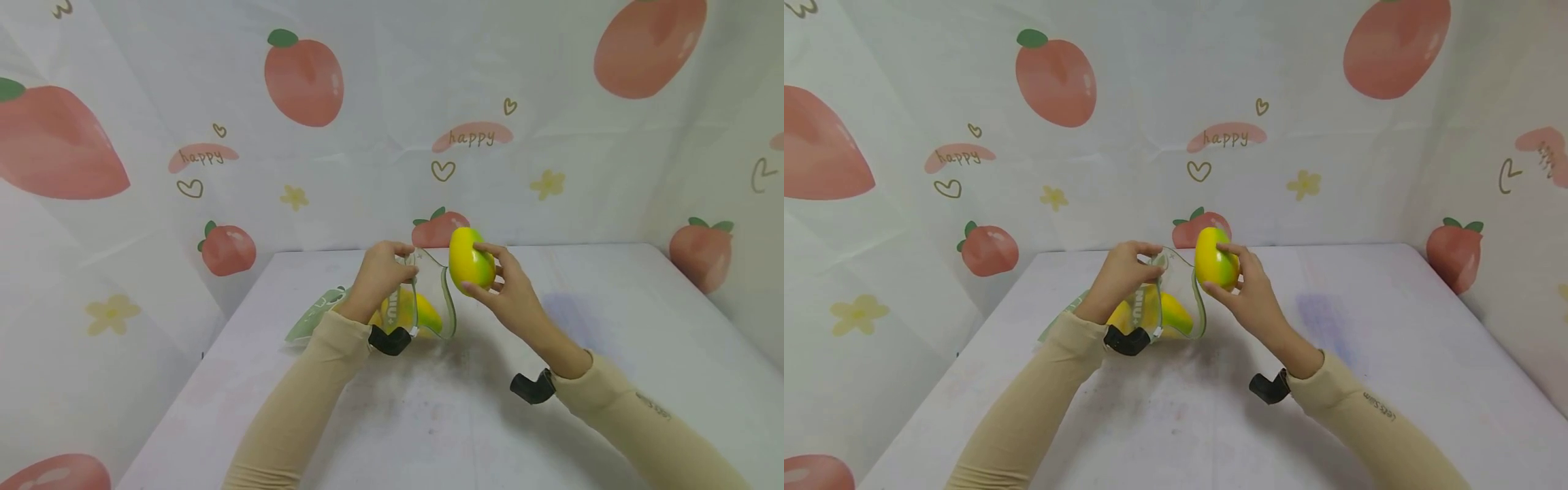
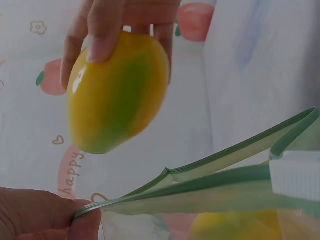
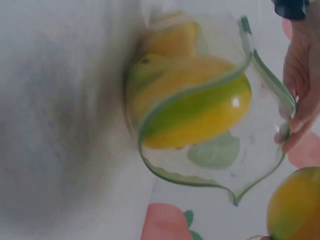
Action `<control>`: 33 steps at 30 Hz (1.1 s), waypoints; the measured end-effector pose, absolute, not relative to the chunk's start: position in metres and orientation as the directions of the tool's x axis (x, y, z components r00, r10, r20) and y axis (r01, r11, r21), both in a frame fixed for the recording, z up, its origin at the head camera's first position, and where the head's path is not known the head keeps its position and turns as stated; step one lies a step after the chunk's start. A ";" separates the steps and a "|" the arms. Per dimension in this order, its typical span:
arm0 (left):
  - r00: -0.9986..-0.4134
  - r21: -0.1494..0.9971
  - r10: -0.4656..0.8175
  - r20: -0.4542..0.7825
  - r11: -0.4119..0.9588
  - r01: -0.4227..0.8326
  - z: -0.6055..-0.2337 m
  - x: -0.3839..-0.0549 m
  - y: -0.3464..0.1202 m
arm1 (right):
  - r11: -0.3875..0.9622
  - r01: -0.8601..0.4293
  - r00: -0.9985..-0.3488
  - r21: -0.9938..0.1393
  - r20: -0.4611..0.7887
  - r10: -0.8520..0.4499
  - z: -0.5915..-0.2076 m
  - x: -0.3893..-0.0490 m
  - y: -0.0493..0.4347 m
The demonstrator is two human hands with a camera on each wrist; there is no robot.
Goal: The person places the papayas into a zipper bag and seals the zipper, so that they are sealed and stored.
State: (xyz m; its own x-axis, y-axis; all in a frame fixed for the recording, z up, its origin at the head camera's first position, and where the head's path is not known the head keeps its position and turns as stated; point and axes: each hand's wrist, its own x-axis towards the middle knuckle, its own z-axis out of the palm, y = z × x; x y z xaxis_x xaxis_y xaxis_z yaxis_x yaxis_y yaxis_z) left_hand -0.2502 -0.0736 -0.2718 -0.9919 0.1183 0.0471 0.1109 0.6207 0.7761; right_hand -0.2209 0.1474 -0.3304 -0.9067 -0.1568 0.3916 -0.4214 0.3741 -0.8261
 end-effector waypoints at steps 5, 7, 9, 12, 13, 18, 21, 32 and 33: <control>-0.993 0.772 0.111 0.039 0.627 0.101 -0.270 -0.248 -0.073 | 0.403 -0.439 -0.898 -0.803 0.397 -0.188 -0.343 -0.208 0.142; -0.993 0.771 0.110 0.039 0.628 0.100 -0.270 -0.248 -0.073 | 0.416 -0.447 -0.894 -0.792 0.400 -0.199 -0.349 -0.205 0.141; -0.993 0.771 0.113 0.042 0.629 0.105 -0.270 -0.248 -0.073 | 0.430 -0.455 -0.890 -0.780 0.403 -0.212 -0.353 -0.202 0.140; -0.992 0.769 0.117 0.049 0.630 0.112 -0.270 -0.248 -0.073 | 0.443 -0.465 -0.885 -0.766 0.402 -0.233 -0.358 -0.198 0.140; -0.992 0.768 0.116 0.051 0.631 0.113 -0.270 -0.248 -0.073 | 0.445 -0.464 -0.886 -0.766 0.398 -0.239 -0.359 -0.197 0.139; -0.992 0.767 0.111 0.054 0.632 0.113 -0.270 -0.248 -0.073 | 0.444 -0.468 -0.883 -0.764 0.383 -0.270 -0.366 -0.193 0.139; -0.992 0.772 0.111 0.053 0.626 0.111 -0.271 -0.249 -0.072 | 0.435 -0.472 -0.880 -0.767 0.376 -0.290 -0.371 -0.191 0.139; -0.992 0.771 0.114 0.046 0.628 0.108 -0.270 -0.249 -0.073 | 0.444 -0.479 -0.871 -0.757 0.344 -0.351 -0.376 -0.193 0.136; -0.992 0.769 0.116 0.046 0.629 0.109 -0.270 -0.249 -0.073 | 0.443 -0.476 -0.872 -0.760 0.339 -0.354 -0.376 -0.194 0.136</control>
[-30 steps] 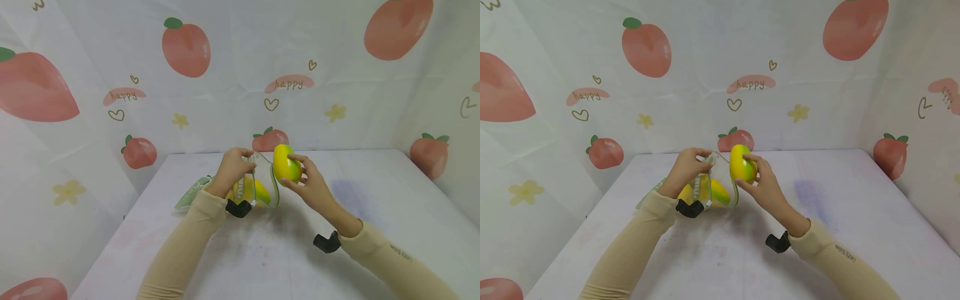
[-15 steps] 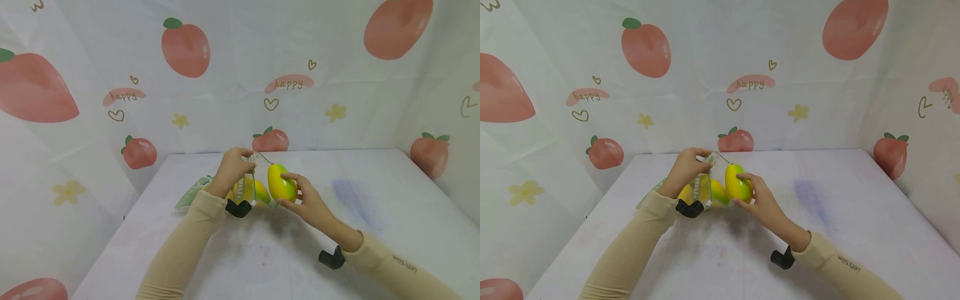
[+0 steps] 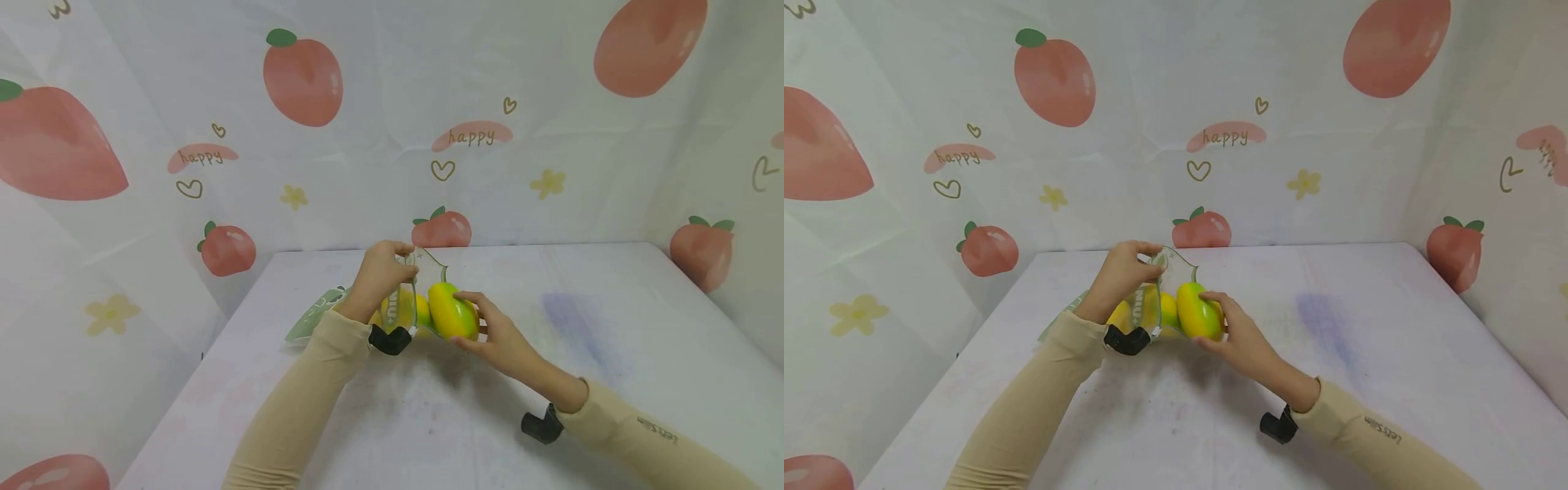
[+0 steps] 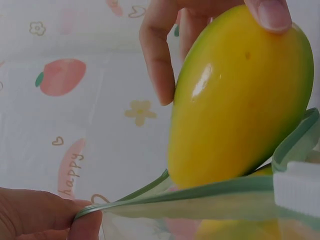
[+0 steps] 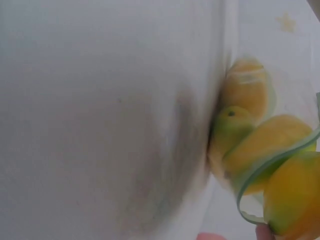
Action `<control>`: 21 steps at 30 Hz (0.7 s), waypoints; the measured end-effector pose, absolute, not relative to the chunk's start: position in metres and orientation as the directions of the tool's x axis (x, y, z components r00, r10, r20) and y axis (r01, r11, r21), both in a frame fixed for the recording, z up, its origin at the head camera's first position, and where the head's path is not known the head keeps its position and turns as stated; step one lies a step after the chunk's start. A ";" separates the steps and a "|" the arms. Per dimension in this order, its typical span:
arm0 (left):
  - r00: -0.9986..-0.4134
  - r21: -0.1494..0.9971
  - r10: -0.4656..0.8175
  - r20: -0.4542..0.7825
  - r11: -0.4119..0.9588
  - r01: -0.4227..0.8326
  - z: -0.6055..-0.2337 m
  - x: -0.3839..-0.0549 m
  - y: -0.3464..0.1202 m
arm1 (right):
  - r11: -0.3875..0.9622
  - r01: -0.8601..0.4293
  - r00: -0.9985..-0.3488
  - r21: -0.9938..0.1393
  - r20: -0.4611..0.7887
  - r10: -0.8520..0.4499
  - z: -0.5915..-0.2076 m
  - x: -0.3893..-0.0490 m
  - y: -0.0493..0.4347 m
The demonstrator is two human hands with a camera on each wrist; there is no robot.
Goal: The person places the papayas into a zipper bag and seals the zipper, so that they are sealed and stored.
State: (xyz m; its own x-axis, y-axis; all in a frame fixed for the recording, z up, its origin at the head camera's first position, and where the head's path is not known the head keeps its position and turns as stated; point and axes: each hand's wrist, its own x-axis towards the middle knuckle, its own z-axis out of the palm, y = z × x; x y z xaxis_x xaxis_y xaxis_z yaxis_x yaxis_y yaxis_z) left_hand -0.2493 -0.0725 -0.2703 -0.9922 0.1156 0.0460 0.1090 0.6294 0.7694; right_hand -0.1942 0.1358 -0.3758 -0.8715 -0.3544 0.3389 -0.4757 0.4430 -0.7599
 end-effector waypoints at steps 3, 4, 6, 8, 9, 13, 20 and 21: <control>-0.992 0.768 0.120 0.047 0.630 0.113 -0.270 -0.250 -0.072 | 0.441 -0.464 -0.875 -0.768 0.322 -0.361 -0.374 -0.197 0.135; -0.991 0.768 0.121 0.049 0.630 0.115 -0.270 -0.250 -0.072 | 0.440 -0.461 -0.876 -0.771 0.316 -0.363 -0.374 -0.198 0.135; -0.991 0.765 0.121 0.053 0.634 0.118 -0.269 -0.250 -0.072 | 0.435 -0.454 -0.878 -0.778 0.307 -0.368 -0.373 -0.201 0.136; -0.991 0.760 0.120 0.055 0.639 0.120 -0.269 -0.250 -0.071 | 0.432 -0.445 -0.882 -0.784 0.299 -0.365 -0.372 -0.204 0.136; -0.991 0.758 0.119 0.056 0.642 0.119 -0.269 -0.251 -0.071 | 0.429 -0.438 -0.884 -0.790 0.293 -0.363 -0.372 -0.205 0.136; -0.993 0.748 0.110 0.046 0.655 0.107 -0.268 -0.251 -0.069 | 0.429 -0.400 -0.899 -0.810 0.255 -0.357 -0.370 -0.211 0.135; -0.993 0.737 0.111 0.045 0.667 0.108 -0.266 -0.253 -0.067 | 0.451 -0.411 -0.888 -0.793 0.235 -0.395 -0.366 -0.219 0.134; -0.993 0.735 0.112 0.047 0.669 0.110 -0.265 -0.253 -0.067 | 0.457 -0.416 -0.885 -0.786 0.235 -0.401 -0.366 -0.220 0.133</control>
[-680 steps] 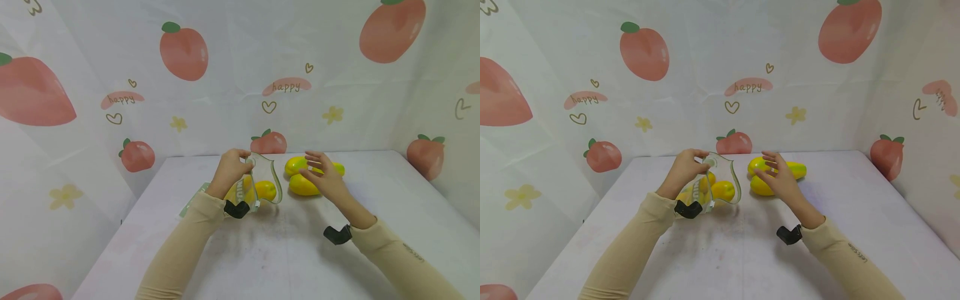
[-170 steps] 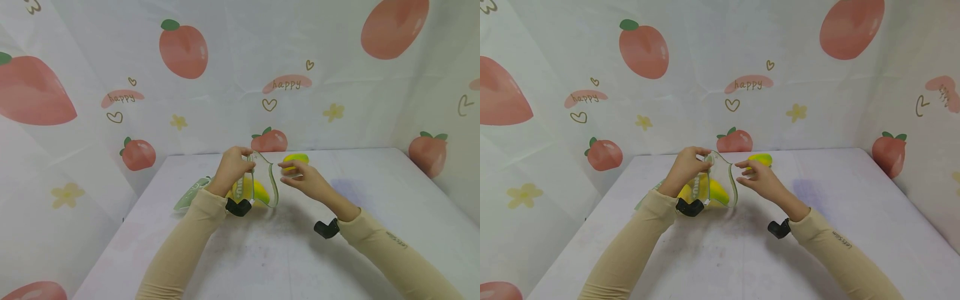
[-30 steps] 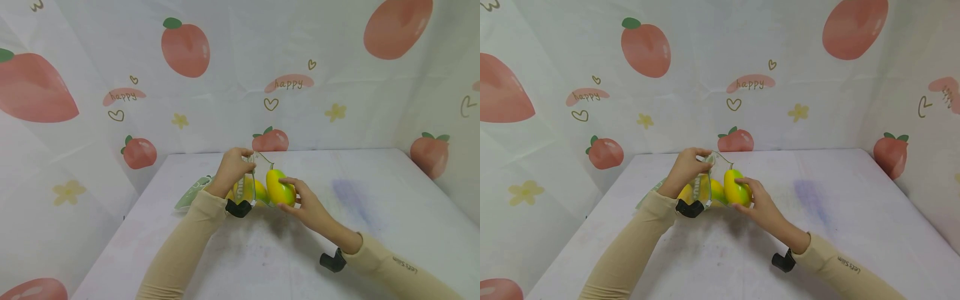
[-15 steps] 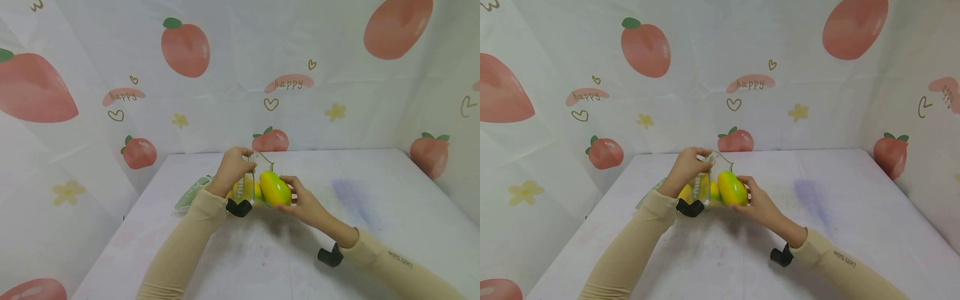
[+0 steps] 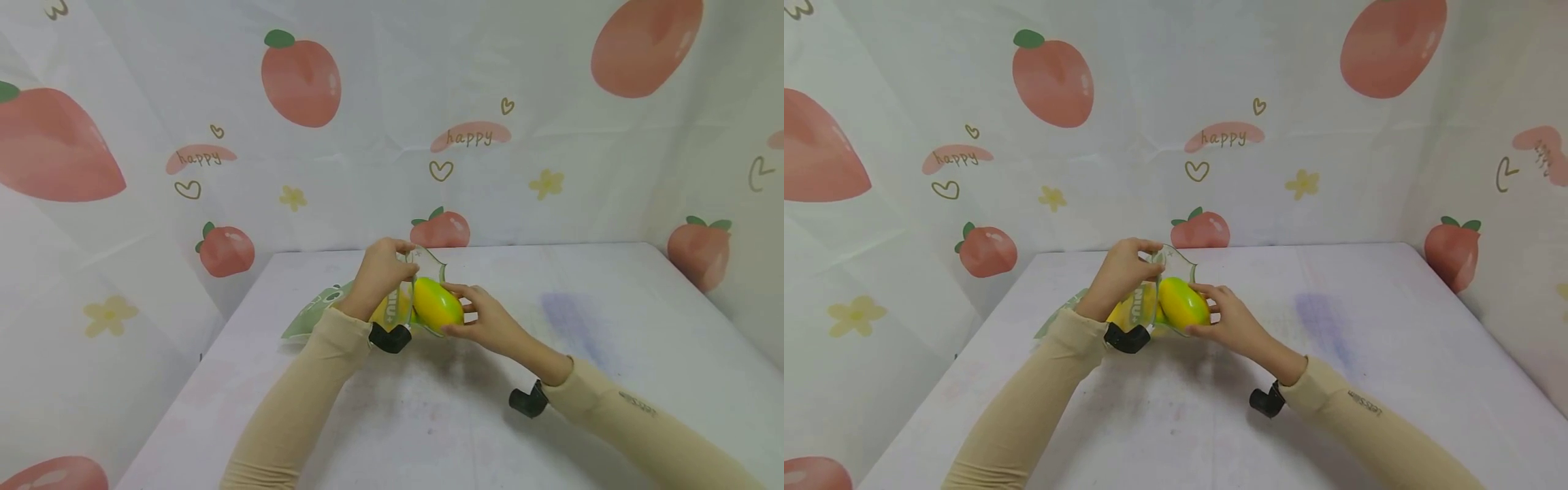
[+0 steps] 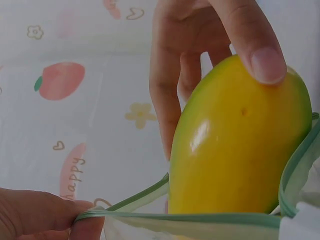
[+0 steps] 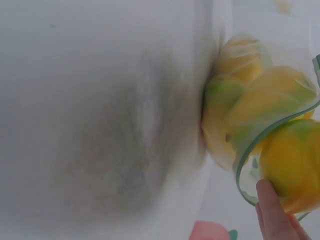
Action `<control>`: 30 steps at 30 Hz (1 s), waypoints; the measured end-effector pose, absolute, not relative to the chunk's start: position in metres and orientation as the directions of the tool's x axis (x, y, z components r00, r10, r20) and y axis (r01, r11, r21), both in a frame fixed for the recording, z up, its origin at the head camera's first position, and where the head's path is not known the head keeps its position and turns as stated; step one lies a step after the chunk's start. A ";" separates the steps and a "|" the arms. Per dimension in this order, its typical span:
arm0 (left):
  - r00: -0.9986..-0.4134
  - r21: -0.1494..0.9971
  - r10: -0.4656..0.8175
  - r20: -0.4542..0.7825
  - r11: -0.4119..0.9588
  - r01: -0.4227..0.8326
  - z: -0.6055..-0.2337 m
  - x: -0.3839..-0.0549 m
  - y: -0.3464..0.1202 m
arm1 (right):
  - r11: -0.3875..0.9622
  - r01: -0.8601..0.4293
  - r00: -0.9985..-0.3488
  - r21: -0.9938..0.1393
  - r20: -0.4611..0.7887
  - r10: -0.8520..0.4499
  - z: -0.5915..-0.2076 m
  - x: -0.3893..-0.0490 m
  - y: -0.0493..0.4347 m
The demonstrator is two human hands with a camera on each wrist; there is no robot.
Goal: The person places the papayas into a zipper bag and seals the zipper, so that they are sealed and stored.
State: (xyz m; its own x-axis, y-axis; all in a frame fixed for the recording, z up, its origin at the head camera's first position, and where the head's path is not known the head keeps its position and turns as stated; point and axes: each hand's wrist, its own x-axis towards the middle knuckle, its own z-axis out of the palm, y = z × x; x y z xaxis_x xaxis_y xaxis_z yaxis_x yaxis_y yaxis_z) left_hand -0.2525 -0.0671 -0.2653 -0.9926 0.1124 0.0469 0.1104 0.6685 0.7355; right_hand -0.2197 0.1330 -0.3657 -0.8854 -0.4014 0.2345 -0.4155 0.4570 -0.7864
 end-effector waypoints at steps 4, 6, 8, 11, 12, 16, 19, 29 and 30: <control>-0.992 0.730 0.113 0.050 0.674 0.114 -0.264 -0.253 -0.067 | 0.466 -0.422 -0.879 -0.778 0.225 -0.419 -0.361 -0.224 0.129; -0.992 0.727 0.112 0.053 0.677 0.115 -0.263 -0.253 -0.067 | 0.473 -0.403 -0.886 -0.784 0.203 -0.417 -0.357 -0.226 0.126; -0.993 0.727 0.107 0.052 0.678 0.111 -0.263 -0.253 -0.066 | 0.478 -0.386 -0.890 -0.789 0.183 -0.418 -0.354 -0.229 0.123; -0.994 0.726 0.103 0.040 0.680 0.100 -0.261 -0.252 -0.065 | 0.493 -0.369 -0.895 -0.788 0.159 -0.416 -0.350 -0.232 0.119; -0.994 0.726 0.104 0.038 0.680 0.099 -0.261 -0.252 -0.065 | 0.496 -0.372 -0.894 -0.785 0.159 -0.419 -0.349 -0.234 0.118; -0.992 0.716 0.112 0.056 0.688 0.118 -0.260 -0.253 -0.066 | 0.495 -0.370 -0.892 -0.786 0.153 -0.425 -0.347 -0.239 0.115; -0.990 0.711 0.118 0.076 0.690 0.137 -0.261 -0.253 -0.067 | 0.487 -0.368 -0.890 -0.792 0.148 -0.431 -0.345 -0.242 0.113; -0.988 0.705 0.128 0.086 0.693 0.151 -0.261 -0.253 -0.068 | 0.523 -0.426 -0.865 -0.738 0.163 -0.474 -0.345 -0.250 0.109; -0.989 0.707 0.126 0.083 0.691 0.148 -0.261 -0.253 -0.068 | 0.526 -0.427 -0.865 -0.736 0.163 -0.475 -0.345 -0.250 0.108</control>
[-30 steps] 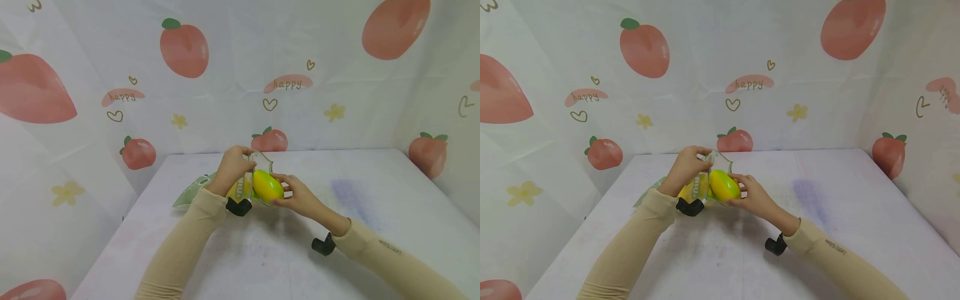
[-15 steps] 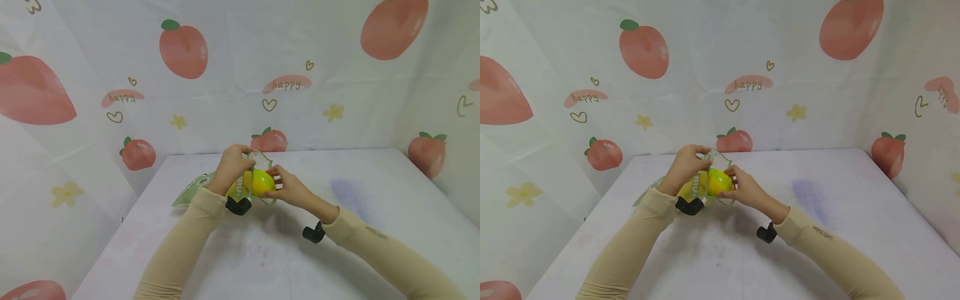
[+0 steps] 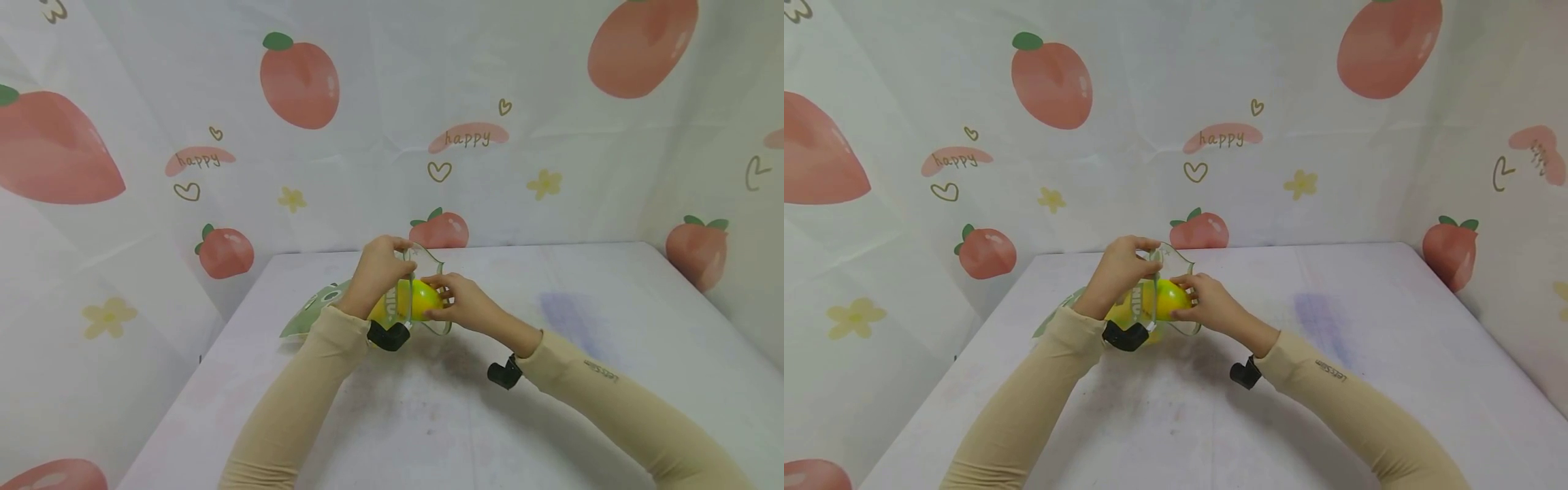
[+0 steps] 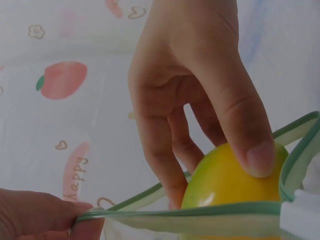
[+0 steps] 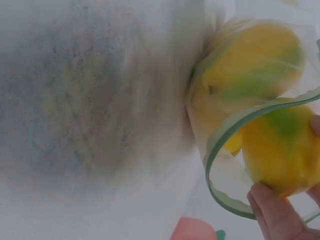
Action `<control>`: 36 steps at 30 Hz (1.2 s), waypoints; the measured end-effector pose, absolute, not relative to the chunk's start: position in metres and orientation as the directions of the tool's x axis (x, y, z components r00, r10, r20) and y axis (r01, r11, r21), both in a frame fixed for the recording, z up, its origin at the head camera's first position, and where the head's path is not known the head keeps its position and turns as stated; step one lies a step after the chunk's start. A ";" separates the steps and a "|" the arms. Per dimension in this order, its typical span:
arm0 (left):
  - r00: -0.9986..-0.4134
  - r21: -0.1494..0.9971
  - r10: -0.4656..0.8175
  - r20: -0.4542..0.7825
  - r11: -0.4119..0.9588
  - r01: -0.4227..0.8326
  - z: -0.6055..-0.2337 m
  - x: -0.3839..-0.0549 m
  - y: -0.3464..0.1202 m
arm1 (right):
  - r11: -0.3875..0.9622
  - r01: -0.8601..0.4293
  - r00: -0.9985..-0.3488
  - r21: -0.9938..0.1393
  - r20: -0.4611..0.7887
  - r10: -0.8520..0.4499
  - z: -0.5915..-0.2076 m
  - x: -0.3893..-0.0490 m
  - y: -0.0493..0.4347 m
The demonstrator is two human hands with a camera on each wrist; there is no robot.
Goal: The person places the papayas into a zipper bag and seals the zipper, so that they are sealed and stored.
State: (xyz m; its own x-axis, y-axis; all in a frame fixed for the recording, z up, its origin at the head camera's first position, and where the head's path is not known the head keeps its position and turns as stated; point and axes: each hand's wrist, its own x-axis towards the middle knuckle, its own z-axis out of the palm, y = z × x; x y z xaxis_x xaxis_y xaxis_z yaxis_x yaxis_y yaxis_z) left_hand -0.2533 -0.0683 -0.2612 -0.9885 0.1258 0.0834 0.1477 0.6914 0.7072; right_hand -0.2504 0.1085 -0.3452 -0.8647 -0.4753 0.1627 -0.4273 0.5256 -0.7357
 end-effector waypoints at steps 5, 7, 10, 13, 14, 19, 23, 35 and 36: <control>-0.989 0.708 0.122 0.083 0.691 0.144 -0.261 -0.253 -0.069 | 0.518 -0.412 -0.873 -0.750 0.162 -0.461 -0.347 -0.251 0.107; -0.989 0.704 0.122 0.086 0.695 0.147 -0.261 -0.253 -0.069 | 0.508 -0.405 -0.877 -0.761 0.165 -0.451 -0.347 -0.251 0.107; -0.988 0.700 0.122 0.090 0.698 0.150 -0.262 -0.254 -0.069 | 0.489 -0.394 -0.881 -0.778 0.170 -0.441 -0.347 -0.250 0.106; -0.988 0.701 0.120 0.094 0.697 0.151 -0.262 -0.254 -0.069 | 0.477 -0.404 -0.879 -0.781 0.186 -0.440 -0.347 -0.250 0.106; -0.988 0.701 0.120 0.094 0.697 0.151 -0.262 -0.255 -0.069 | 0.476 -0.411 -0.877 -0.778 0.194 -0.440 -0.347 -0.250 0.107; -0.989 0.697 0.114 0.094 0.702 0.148 -0.262 -0.255 -0.069 | 0.486 -0.446 -0.867 -0.752 0.229 -0.441 -0.346 -0.251 0.108; -0.990 0.699 0.110 0.087 0.701 0.140 -0.262 -0.254 -0.069 | 0.498 -0.449 -0.870 -0.742 0.237 -0.432 -0.344 -0.251 0.111; -0.992 0.721 0.109 0.064 0.683 0.121 -0.261 -0.254 -0.069 | 0.472 -0.477 -0.863 -0.741 0.294 -0.410 -0.341 -0.250 0.119; -0.992 0.722 0.108 0.062 0.681 0.119 -0.261 -0.254 -0.069 | 0.474 -0.478 -0.863 -0.740 0.296 -0.409 -0.341 -0.250 0.119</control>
